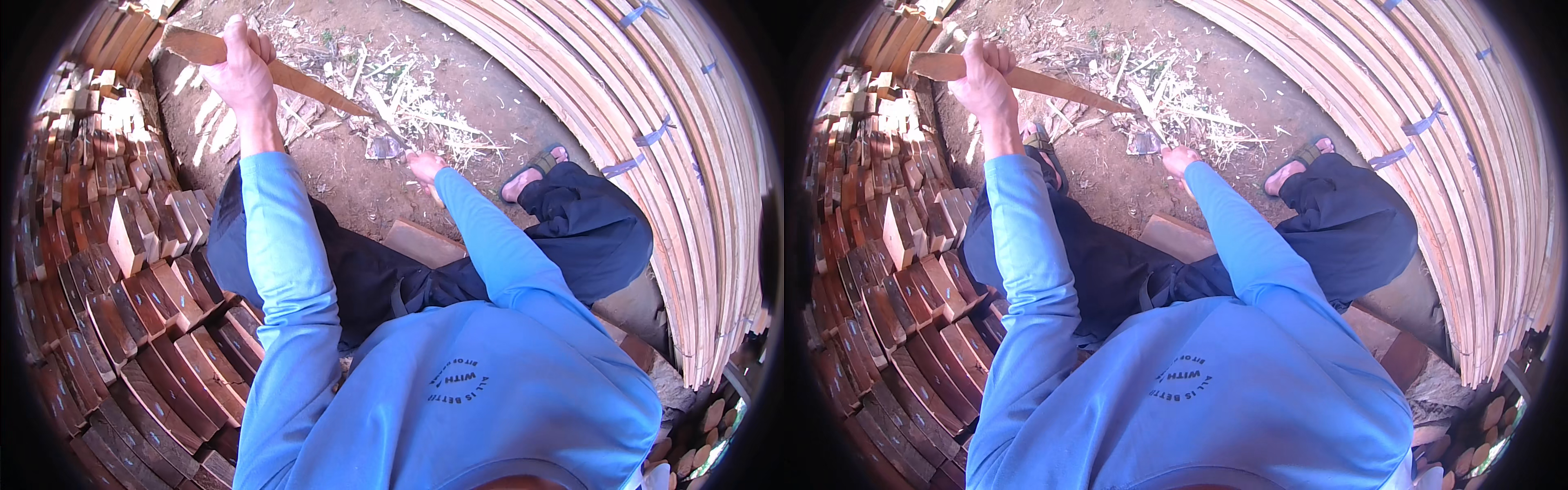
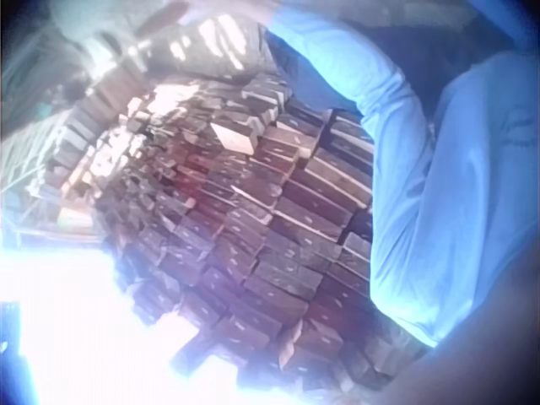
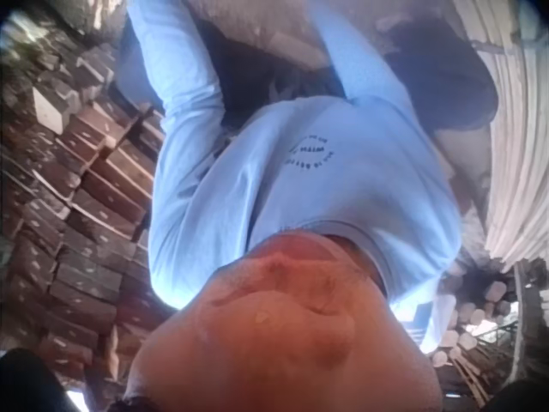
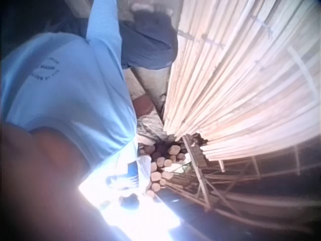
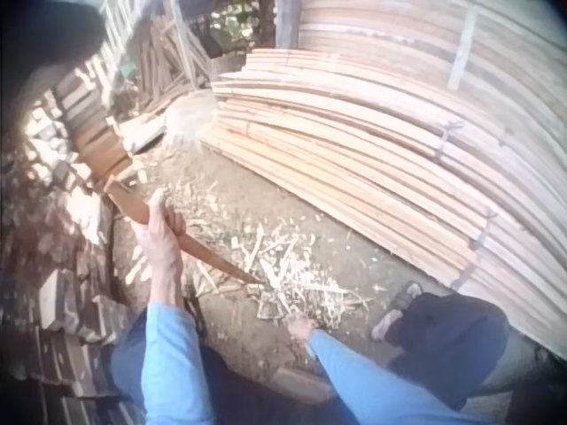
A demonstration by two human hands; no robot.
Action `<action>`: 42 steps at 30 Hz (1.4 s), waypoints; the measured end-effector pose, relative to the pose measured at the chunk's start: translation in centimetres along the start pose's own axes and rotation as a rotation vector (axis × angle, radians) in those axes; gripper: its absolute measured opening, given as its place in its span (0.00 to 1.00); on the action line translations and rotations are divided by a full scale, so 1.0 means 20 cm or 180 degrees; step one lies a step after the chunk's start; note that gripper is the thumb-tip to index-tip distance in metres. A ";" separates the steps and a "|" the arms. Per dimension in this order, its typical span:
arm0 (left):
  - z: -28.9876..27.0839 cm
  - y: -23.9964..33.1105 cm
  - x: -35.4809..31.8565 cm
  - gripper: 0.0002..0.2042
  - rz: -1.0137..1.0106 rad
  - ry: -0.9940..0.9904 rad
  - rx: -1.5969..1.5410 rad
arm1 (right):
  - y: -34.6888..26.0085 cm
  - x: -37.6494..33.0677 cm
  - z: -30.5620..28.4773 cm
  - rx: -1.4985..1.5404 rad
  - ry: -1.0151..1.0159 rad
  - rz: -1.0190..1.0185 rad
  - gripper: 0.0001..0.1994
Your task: The person shaves a long piece of wood using a large blade, removing thin strips while holding the wood steady by hand.
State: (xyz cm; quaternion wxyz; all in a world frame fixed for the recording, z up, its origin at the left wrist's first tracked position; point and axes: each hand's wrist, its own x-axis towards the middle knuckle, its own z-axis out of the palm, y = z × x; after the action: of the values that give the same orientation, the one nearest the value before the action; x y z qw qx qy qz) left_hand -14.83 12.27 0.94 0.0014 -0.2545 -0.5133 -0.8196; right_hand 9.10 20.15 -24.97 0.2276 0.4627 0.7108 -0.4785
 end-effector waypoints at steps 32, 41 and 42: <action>0.02 -0.03 -0.02 0.18 0.0037 0.0035 0.0100 | -0.09 0.05 0.03 0.0478 0.0011 -0.0269 0.32; 0.02 -0.08 -0.01 0.18 0.0010 -0.0148 -0.0188 | -0.12 0.01 0.14 0.0416 0.0279 -0.0196 0.34; 0.02 -0.08 -0.01 0.18 0.0066 -0.0157 -0.0099 | -0.10 0.06 0.10 0.0637 -0.0063 0.0061 0.34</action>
State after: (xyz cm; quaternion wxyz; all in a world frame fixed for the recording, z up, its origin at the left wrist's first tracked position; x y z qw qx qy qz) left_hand -14.93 13.26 -0.26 -0.0067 -0.2800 -0.4976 -0.8209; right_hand 6.54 18.65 -25.77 0.1918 0.4850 0.6527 -0.5495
